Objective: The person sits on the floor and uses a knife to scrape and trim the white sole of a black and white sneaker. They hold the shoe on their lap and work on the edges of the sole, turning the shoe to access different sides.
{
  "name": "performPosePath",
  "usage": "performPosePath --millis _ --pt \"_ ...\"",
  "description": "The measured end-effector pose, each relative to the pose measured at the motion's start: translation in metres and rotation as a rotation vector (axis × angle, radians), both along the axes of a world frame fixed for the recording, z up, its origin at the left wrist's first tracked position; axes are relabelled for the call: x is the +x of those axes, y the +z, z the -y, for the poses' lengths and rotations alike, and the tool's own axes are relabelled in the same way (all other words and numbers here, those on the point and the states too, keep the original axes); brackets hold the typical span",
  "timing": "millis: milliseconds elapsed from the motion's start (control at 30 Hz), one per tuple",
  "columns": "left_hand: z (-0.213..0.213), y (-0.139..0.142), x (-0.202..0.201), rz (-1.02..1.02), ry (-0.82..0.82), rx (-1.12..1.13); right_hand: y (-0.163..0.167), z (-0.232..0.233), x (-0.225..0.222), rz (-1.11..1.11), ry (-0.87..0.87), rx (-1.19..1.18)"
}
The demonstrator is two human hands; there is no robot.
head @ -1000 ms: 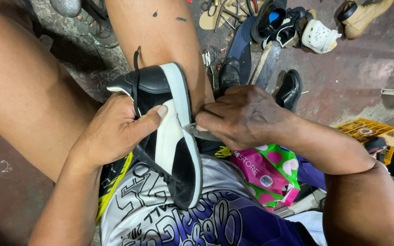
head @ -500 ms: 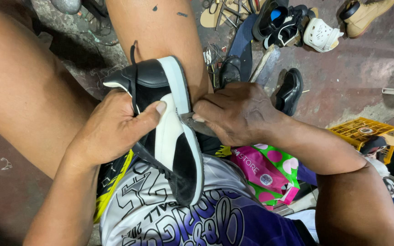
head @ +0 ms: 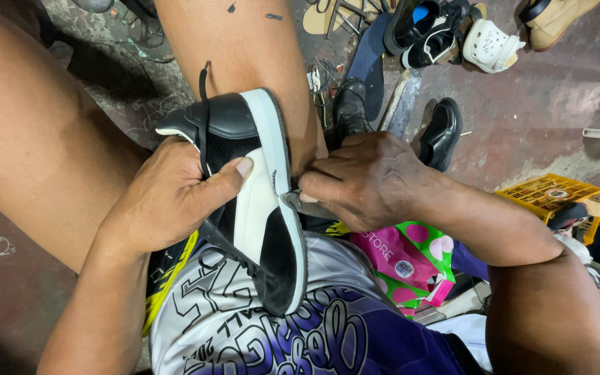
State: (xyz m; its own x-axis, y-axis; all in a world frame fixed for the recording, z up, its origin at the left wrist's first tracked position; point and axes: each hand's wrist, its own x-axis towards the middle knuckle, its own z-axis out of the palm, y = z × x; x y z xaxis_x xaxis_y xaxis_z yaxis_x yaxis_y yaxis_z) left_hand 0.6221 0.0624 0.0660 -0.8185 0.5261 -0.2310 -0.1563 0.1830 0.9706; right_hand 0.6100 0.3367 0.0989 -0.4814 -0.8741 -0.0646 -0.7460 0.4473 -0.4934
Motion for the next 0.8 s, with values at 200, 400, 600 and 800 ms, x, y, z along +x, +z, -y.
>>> performPosePath --millis 200,400,600,800 --pt "0.002 -0.001 0.0 0.002 -0.004 -0.005 -0.003 0.0 -0.001 0.002 0.071 0.039" --pt "0.004 -0.002 -0.001 0.017 -0.003 -0.072 -0.003 0.003 -0.001 -0.024 0.008 -0.004" --pt "0.001 0.004 0.0 0.023 -0.028 -0.164 0.003 0.008 0.009 -0.1 -0.138 -0.057" --pt "-0.002 0.012 0.003 -0.009 0.007 -0.128 0.011 0.009 0.017 -0.083 -0.12 -0.032"
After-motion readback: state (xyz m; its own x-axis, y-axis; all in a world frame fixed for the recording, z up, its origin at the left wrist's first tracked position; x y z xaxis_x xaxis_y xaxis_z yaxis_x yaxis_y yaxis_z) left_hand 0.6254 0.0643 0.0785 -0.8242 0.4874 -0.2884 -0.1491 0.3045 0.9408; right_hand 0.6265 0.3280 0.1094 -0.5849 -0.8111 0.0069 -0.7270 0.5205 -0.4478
